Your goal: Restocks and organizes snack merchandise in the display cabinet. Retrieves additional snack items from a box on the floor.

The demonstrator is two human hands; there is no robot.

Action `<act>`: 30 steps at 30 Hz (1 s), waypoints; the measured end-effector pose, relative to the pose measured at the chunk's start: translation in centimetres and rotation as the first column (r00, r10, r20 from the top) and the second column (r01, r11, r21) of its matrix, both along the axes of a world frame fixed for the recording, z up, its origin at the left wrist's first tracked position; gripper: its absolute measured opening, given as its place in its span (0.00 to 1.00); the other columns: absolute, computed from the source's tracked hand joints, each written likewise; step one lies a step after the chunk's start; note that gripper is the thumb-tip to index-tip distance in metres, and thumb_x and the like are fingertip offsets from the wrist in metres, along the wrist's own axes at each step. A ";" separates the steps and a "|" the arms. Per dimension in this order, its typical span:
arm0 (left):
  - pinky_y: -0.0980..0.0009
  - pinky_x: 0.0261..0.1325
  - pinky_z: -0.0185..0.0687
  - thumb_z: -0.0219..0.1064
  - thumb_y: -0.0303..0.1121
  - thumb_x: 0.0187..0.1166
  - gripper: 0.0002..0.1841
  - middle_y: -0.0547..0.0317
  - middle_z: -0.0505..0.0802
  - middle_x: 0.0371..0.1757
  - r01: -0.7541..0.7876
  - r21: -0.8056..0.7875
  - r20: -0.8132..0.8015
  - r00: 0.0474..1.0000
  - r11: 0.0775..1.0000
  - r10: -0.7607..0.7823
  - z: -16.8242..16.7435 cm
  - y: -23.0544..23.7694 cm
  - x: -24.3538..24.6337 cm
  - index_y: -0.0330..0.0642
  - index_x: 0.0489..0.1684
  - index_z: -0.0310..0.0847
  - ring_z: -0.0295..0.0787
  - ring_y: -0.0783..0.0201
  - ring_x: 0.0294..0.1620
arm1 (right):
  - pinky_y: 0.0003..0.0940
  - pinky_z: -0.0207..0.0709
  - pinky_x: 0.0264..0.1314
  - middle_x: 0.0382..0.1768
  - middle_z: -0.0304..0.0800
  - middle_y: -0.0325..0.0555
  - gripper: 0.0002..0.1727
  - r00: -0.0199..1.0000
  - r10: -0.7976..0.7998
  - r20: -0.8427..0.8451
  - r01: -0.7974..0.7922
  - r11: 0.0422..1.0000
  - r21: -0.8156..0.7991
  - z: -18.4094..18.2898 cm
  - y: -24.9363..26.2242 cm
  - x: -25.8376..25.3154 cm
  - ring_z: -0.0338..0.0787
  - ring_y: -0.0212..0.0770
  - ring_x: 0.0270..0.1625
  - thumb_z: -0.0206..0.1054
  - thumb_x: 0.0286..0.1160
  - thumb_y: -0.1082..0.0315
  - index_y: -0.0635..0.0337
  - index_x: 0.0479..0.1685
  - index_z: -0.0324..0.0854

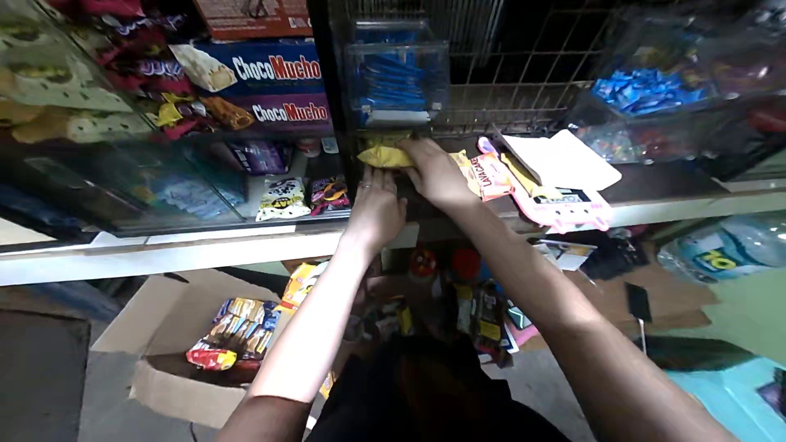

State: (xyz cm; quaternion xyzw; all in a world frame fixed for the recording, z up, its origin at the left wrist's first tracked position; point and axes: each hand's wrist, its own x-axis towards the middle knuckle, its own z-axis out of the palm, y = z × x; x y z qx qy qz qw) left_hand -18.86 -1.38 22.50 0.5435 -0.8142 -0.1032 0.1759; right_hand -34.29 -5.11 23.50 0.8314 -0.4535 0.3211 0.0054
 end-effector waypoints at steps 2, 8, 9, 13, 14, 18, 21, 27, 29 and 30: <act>0.46 0.93 0.43 0.56 0.34 0.89 0.31 0.26 0.62 0.88 0.013 0.004 -0.078 0.997 1.000 -0.013 -0.3 0.0 0.2 0.21 0.86 0.55 0.46 0.34 0.93 | 0.57 0.74 0.76 0.69 0.85 0.64 0.22 0.992 -0.102 -0.073 0.106 0.993 0.058 0.1 -0.4 0.8 0.82 0.64 0.75 0.62 0.79 0.78 0.70 0.73 0.78; 0.57 0.86 0.63 0.51 0.22 0.83 0.24 0.37 0.74 0.84 -0.076 -0.054 -0.606 0.795 0.996 0.028 0.2 -0.3 -0.7 0.25 0.78 0.72 0.69 0.50 0.86 | 0.62 0.76 0.70 0.66 0.83 0.70 0.17 0.959 -0.133 -0.248 0.215 0.916 0.338 2.4 -2.7 2.7 0.83 0.68 0.70 0.58 0.83 0.76 0.72 0.68 0.78; 0.64 0.82 0.68 0.48 0.20 0.83 0.22 0.40 0.78 0.80 -0.087 -0.005 -0.794 0.607 0.996 0.049 0.1 -0.8 -1.3 0.25 0.73 0.76 0.74 0.57 0.81 | 0.63 0.75 0.71 0.66 0.83 0.70 0.17 0.961 -0.113 -0.251 0.202 0.910 0.363 2.3 -3.5 2.8 0.83 0.68 0.71 0.59 0.83 0.76 0.73 0.67 0.78; 0.67 0.66 0.78 0.47 0.23 0.87 0.13 0.45 0.79 0.58 0.072 0.330 -0.917 -0.211 0.941 0.338 2.1 -2.7 -3.4 0.28 0.63 0.68 0.80 0.60 0.57 | 0.66 0.64 0.80 0.75 0.76 0.70 0.23 0.940 -0.052 -0.336 0.216 0.856 0.470 3.0 -4.8 3.3 0.73 0.67 0.81 0.59 0.85 0.71 0.72 0.76 0.73; 0.64 0.64 0.79 0.48 0.21 0.83 0.11 0.47 0.78 0.54 0.079 0.355 -0.882 -0.302 0.932 0.362 2.6 -3.2 -3.7 0.31 0.59 0.68 0.79 0.59 0.53 | 0.69 0.61 0.80 0.78 0.73 0.70 0.25 0.934 -0.042 -0.355 0.227 0.836 0.500 3.3 -4.9 3.3 0.71 0.67 0.83 0.60 0.85 0.71 0.70 0.80 0.70; 0.61 0.55 0.80 0.48 0.23 0.85 0.10 0.50 0.78 0.48 0.095 0.414 -0.791 -0.454 0.905 0.409 3.3 -5.9 -4.2 0.38 0.58 0.68 0.79 0.59 0.47 | 0.69 0.64 0.79 0.78 0.74 0.68 0.26 0.927 -0.042 -0.372 0.241 0.826 0.509 3.2 -5.6 3.4 0.72 0.68 0.81 0.61 0.83 0.71 0.69 0.80 0.70; 0.60 0.55 0.82 0.50 0.24 0.84 0.13 0.48 0.80 0.53 0.082 0.461 -0.751 -0.494 0.884 0.437 2.7 -7.3 -4.4 0.38 0.63 0.68 0.80 0.57 0.52 | 0.67 0.65 0.80 0.79 0.73 0.69 0.24 0.922 -0.049 -0.384 0.262 0.810 0.524 2.7 -6.1 4.0 0.72 0.67 0.82 0.59 0.85 0.71 0.71 0.79 0.71; 0.52 0.53 0.82 0.52 0.32 0.86 0.12 0.48 0.82 0.54 0.061 0.504 -0.755 -0.454 0.862 0.474 2.2 -8.9 -4.3 0.40 0.62 0.71 0.82 0.54 0.54 | 0.66 0.61 0.83 0.80 0.72 0.68 0.23 0.921 -0.033 -0.388 0.258 0.798 0.544 3.1 -6.6 4.7 0.70 0.66 0.84 0.54 0.89 0.70 0.72 0.79 0.71; 0.47 0.55 0.82 0.51 0.36 0.87 0.16 0.45 0.82 0.60 0.074 0.543 -0.725 -0.461 0.836 0.512 2.4 -8.9 -4.4 0.41 0.67 0.69 0.82 0.51 0.58 | 0.67 0.61 0.82 0.80 0.72 0.69 0.24 0.914 -0.036 -0.403 0.272 0.791 0.547 3.5 -6.3 4.8 0.70 0.67 0.84 0.55 0.89 0.70 0.73 0.79 0.71; 0.45 0.59 0.81 0.50 0.38 0.88 0.19 0.44 0.81 0.65 0.080 0.566 -0.706 -0.467 0.821 0.532 2.7 -8.7 -4.5 0.41 0.73 0.67 0.80 0.50 0.63 | 0.68 0.63 0.81 0.79 0.73 0.69 0.23 0.920 -0.044 -0.389 0.268 0.796 0.543 3.4 -6.3 4.8 0.71 0.67 0.83 0.55 0.89 0.69 0.73 0.78 0.72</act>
